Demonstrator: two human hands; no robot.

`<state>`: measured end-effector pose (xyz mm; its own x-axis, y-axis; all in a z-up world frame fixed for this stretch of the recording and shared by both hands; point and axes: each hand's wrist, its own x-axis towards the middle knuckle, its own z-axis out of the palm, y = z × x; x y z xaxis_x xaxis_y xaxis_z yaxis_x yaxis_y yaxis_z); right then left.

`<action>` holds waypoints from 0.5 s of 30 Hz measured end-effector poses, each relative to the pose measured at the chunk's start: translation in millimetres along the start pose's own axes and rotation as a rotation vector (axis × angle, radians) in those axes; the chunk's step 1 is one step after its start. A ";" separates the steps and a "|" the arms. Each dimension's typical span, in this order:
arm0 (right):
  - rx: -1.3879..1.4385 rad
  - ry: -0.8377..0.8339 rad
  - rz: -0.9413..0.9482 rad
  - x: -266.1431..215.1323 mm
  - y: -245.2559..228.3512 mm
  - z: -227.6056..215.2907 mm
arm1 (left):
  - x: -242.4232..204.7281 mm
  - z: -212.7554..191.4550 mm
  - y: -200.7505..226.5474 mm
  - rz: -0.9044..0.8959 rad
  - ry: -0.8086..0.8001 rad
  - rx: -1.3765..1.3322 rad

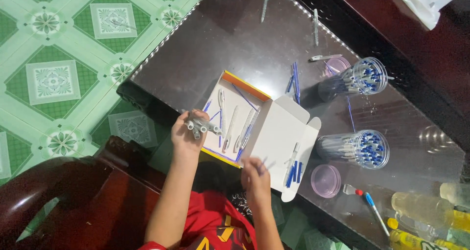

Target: Assembling ballpoint pens by inserting ink refills into pen barrels at a steady pace.

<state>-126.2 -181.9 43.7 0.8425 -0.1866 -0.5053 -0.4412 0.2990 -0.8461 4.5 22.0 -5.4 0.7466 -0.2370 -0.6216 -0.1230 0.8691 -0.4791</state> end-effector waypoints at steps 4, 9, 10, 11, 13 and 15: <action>-0.232 0.032 -0.133 34.3 -39.6 50.1 | 5.9 -3.8 11.7 0.111 0.002 0.005; -0.818 -0.052 -0.107 85.3 -48.3 90.9 | 5.6 -0.3 23.1 0.136 -0.019 -0.013; -0.822 -0.058 -0.105 101.1 -29.5 87.3 | 1.9 1.7 24.8 0.141 -0.020 -0.018; -0.992 -0.053 -0.133 116.8 -10.5 83.9 | -1.8 3.7 26.8 0.146 -0.022 -0.028; -1.166 -0.053 -0.166 128.1 6.1 86.6 | -3.6 5.7 32.7 0.154 -0.030 -0.044; -1.318 -0.005 -0.192 118.0 3.2 96.8 | -0.5 3.3 40.6 0.154 -0.036 -0.052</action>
<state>1.7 -112.4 -2.2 0.9246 -0.1194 -0.3617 -0.2806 -0.8556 -0.4350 1.3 58.9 -22.5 0.7390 -0.0860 -0.6682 -0.2711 0.8700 -0.4118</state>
